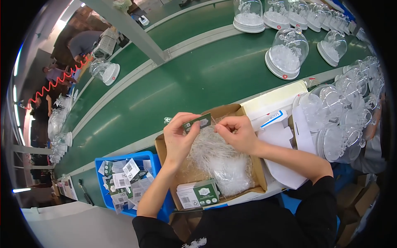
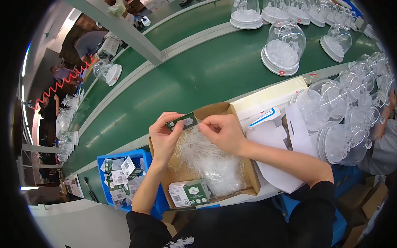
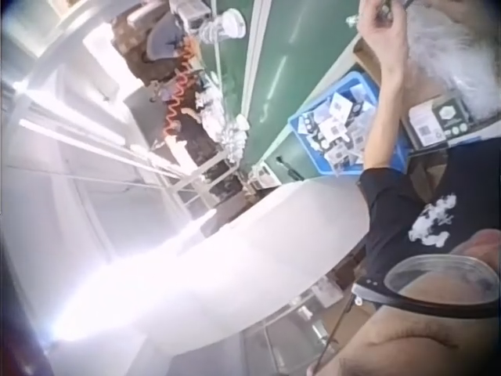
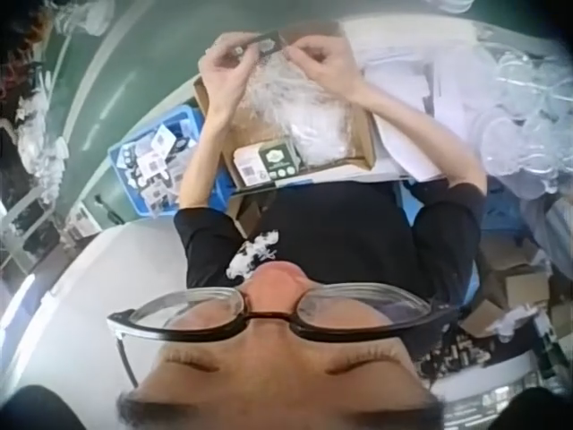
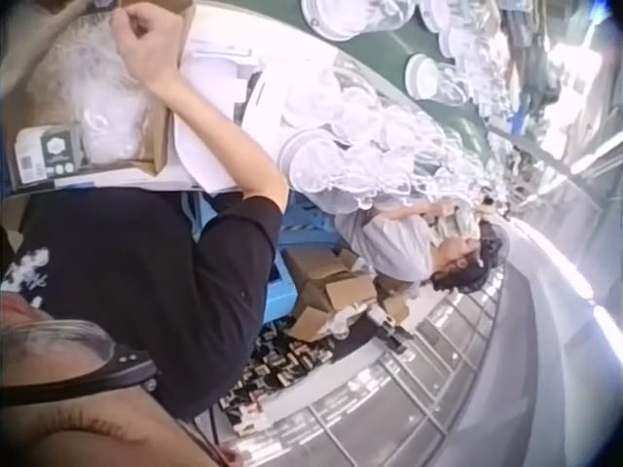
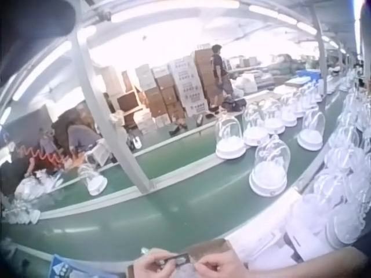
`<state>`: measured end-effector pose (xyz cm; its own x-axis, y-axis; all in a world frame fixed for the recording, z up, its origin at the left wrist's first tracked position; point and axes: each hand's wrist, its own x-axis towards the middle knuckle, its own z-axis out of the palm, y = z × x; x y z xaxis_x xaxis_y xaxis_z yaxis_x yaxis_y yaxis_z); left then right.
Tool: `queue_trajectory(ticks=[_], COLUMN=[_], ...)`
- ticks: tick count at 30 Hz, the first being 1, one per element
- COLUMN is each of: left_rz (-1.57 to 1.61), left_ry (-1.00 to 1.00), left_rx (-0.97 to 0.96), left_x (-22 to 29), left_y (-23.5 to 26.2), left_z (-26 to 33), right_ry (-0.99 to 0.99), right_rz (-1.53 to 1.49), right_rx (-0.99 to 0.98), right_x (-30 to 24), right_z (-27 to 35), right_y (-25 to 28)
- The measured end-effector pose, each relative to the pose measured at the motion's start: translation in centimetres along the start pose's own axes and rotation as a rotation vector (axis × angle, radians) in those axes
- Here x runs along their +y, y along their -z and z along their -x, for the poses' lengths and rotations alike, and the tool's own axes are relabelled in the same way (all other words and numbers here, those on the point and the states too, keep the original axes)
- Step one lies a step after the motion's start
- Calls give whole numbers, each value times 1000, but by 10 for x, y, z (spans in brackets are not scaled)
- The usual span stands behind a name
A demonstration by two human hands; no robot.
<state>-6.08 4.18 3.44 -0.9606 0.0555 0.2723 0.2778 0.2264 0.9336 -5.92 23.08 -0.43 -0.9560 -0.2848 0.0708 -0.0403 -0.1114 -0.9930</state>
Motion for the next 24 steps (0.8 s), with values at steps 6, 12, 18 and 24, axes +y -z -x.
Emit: queue_trajectory(ticks=[6,12,18,24], left_rz=[-104,-148,-205,-230], left_ry=[-62,-79,-96,-109], left_rx=[-28,-24,-48,-100], left_x=[1,1,0,4], left_y=[1,-1,-2,-6], left_z=[1,3,4,6], right_ry=[13,14,-9,-45], right_rz=[-3,-28,-70,-115], right_rx=[-27,-42,-51,-64], right_x=[1,-1,1,-3], right_z=[0,-1,-1,-2], right_y=[-1,0,2,0])
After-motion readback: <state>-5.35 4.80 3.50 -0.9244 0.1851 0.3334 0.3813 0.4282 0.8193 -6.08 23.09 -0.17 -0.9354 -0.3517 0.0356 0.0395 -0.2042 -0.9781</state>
